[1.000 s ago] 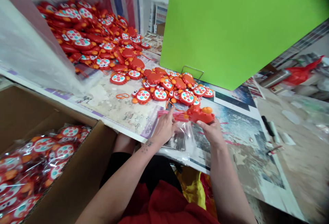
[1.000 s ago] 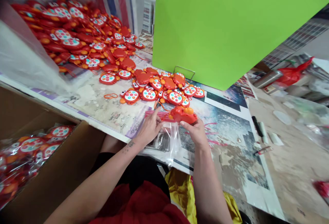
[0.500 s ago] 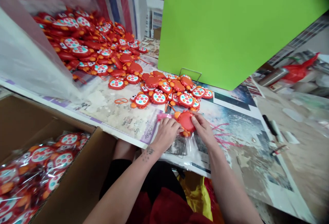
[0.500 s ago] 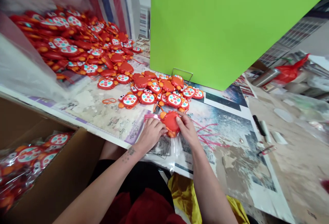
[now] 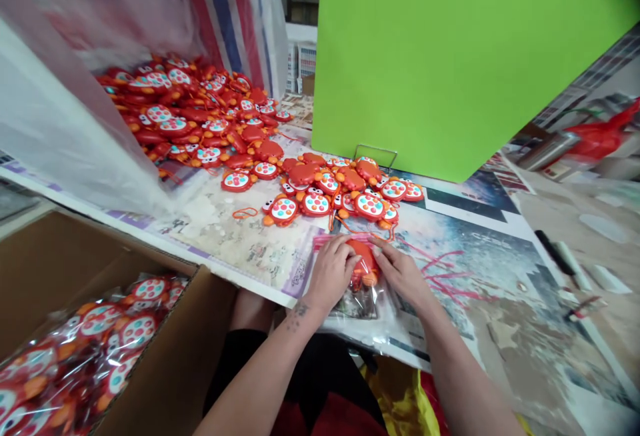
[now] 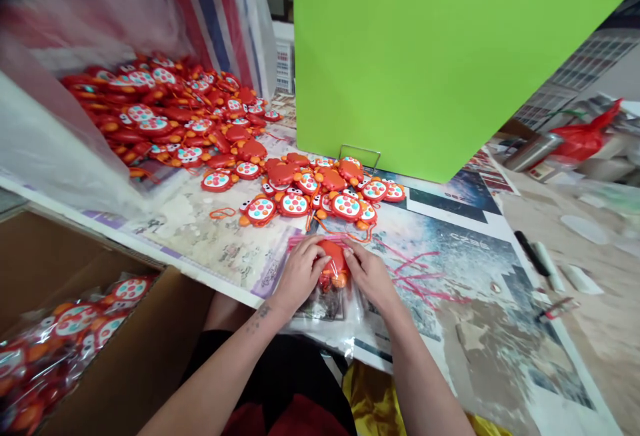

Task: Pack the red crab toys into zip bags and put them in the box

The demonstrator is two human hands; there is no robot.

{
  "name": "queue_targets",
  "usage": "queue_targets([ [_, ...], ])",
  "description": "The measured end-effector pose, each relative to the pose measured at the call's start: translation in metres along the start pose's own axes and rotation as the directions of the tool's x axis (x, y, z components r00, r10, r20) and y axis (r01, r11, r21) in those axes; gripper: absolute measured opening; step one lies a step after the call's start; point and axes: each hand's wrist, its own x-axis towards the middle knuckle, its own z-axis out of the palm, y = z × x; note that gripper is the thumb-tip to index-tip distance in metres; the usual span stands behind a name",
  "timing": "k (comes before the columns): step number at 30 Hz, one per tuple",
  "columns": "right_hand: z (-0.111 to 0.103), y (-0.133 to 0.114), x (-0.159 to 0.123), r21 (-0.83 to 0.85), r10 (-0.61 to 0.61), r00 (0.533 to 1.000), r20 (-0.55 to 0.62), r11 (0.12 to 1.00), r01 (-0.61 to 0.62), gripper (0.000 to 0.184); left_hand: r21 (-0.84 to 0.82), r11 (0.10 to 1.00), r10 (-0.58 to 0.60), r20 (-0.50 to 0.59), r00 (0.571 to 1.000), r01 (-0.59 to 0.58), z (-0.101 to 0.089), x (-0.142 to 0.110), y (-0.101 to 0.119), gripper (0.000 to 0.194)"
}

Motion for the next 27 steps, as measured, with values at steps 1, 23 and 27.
queue_targets([
  [1, 0.002, 0.000, -0.001, 0.002, -0.019, 1.000, 0.002, 1.000, 0.019, 0.044, -0.023, 1.000, -0.009, 0.009, 1.000, 0.009, -0.002, 0.001, 0.000, 0.009],
  [23, 0.006, -0.015, -0.007, 0.256, -0.054, 0.957, -0.284, 0.958, 0.129, 0.044, -0.282, 0.891, -0.371, 0.003, 0.929, 0.357, -0.029, 0.006, 0.013, 0.057],
  [27, 0.007, -0.017, -0.007, 0.269, -0.046, 0.959, -0.280, 0.955, 0.124, 0.043, -0.569, 0.657, -0.447, 0.234, 0.863, 0.495, -0.019, 0.002, -0.008, 0.026],
])
